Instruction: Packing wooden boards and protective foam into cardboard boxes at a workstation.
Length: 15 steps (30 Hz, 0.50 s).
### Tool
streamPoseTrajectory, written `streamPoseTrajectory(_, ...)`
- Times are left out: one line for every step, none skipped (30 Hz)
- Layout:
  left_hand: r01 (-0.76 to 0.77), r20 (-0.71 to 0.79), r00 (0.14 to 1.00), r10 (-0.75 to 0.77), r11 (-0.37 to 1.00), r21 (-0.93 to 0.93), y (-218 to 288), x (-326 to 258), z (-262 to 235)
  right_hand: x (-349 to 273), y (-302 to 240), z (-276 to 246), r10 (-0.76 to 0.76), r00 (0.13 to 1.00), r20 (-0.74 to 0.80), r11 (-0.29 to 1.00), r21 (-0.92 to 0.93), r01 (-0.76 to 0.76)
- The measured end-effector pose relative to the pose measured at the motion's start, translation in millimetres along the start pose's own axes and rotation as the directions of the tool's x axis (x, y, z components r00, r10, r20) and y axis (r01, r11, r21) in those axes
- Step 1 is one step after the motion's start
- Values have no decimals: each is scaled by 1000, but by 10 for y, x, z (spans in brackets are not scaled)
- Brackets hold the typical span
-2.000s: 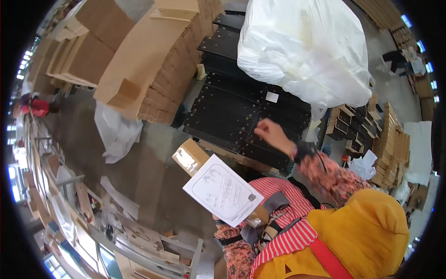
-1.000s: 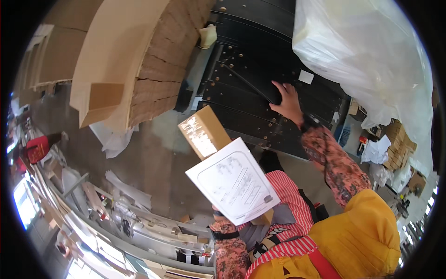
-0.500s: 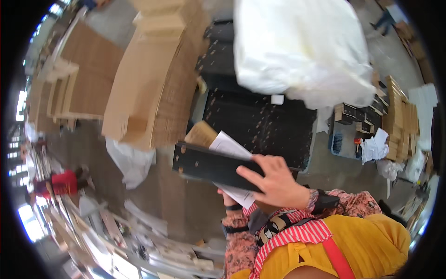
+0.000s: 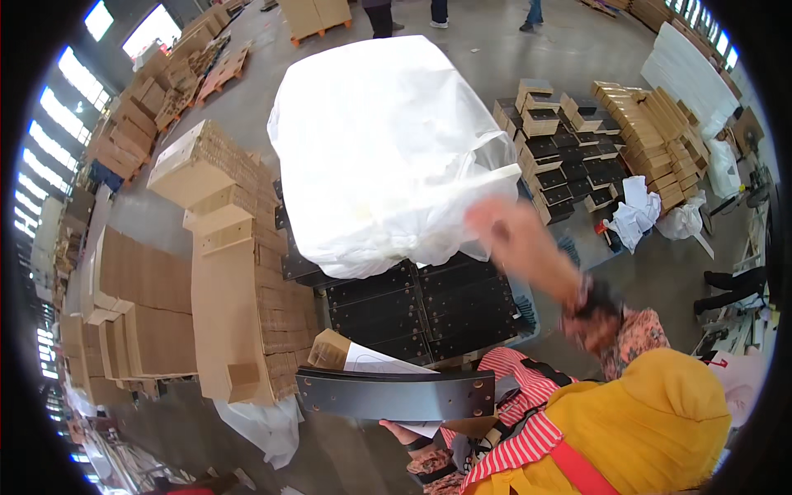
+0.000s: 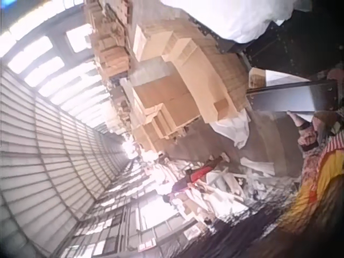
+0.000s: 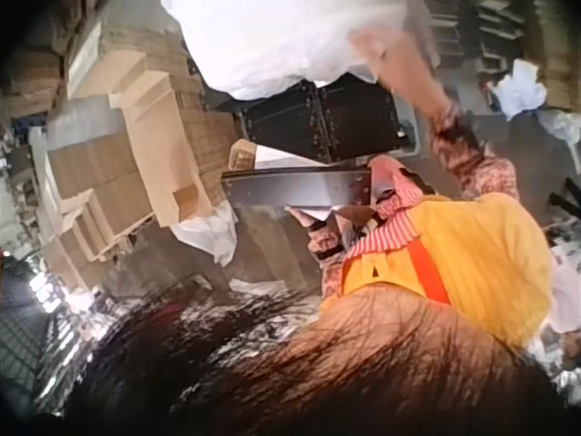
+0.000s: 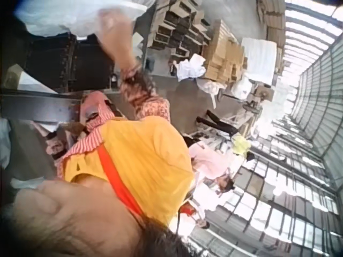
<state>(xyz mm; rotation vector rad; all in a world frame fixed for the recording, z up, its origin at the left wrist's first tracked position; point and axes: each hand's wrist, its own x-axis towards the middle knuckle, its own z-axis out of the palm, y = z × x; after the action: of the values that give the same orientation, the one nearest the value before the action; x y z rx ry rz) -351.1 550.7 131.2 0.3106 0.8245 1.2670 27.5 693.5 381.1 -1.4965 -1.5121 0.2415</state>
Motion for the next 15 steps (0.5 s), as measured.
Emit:
streamPoseTrajectory(-20,-19,1000,21,999,41,33,-35,-24,317,361,-127,17,992,-123,985,-171,-38)
streamPoseTrajectory(-28,-21,999,29,997,76,18,-27,4,591,842,-347,57,993,-102,930,-355,-90)
streamPoseTrajectory(-36,4,999,36,999,24,-60,-7,43,842,1296,-535,170,985,22,853,-504,-136)
streamPoseTrajectory(-30,21,999,30,999,24,-99,-3,140,1152,1754,-620,179,953,243,858,-512,-31)
streamPoseTrajectory(-19,1,1000,19,1000,21,-76,-61,225,1337,2120,-605,186,868,460,870,-487,72)
streamPoseTrajectory(-22,-30,999,23,1000,20,-41,-99,259,1460,2280,-342,50,902,429,875,-454,167)
streamPoseTrajectory(-33,8,999,34,998,-45,-49,-119,146,1589,2305,-140,-92,916,390,864,-427,268)
streamPoseTrajectory(-33,19,999,34,998,-45,-74,-177,109,1712,2382,-69,-119,912,392,853,-430,295)
streamPoseTrajectory(-112,18,993,112,994,-16,-97,-221,113,1764,2429,75,-95,906,412,852,-438,288)
streamPoseTrajectory(-195,22,981,195,981,9,-130,-184,139,1810,2437,222,-73,900,429,849,-448,282)
streamPoseTrajectory(-206,30,978,206,978,6,-147,-104,138,1793,2414,375,-55,896,442,850,-449,274)
streamPoseTrajectory(-264,50,964,260,960,93,-181,-52,127,1750,2398,466,-34,893,449,848,-460,263)
streamPoseTrajectory(-318,67,948,310,931,182,-196,-61,90,1684,2373,520,-20,889,457,851,-459,255)
streamPoseTrajectory(-367,87,930,357,891,266,-223,-69,52,1675,2356,530,-10,886,464,848,-466,254)
streamPoseTrajectory(-412,106,910,401,842,348,-232,-103,15,1639,2348,518,-9,884,468,845,-469,256)
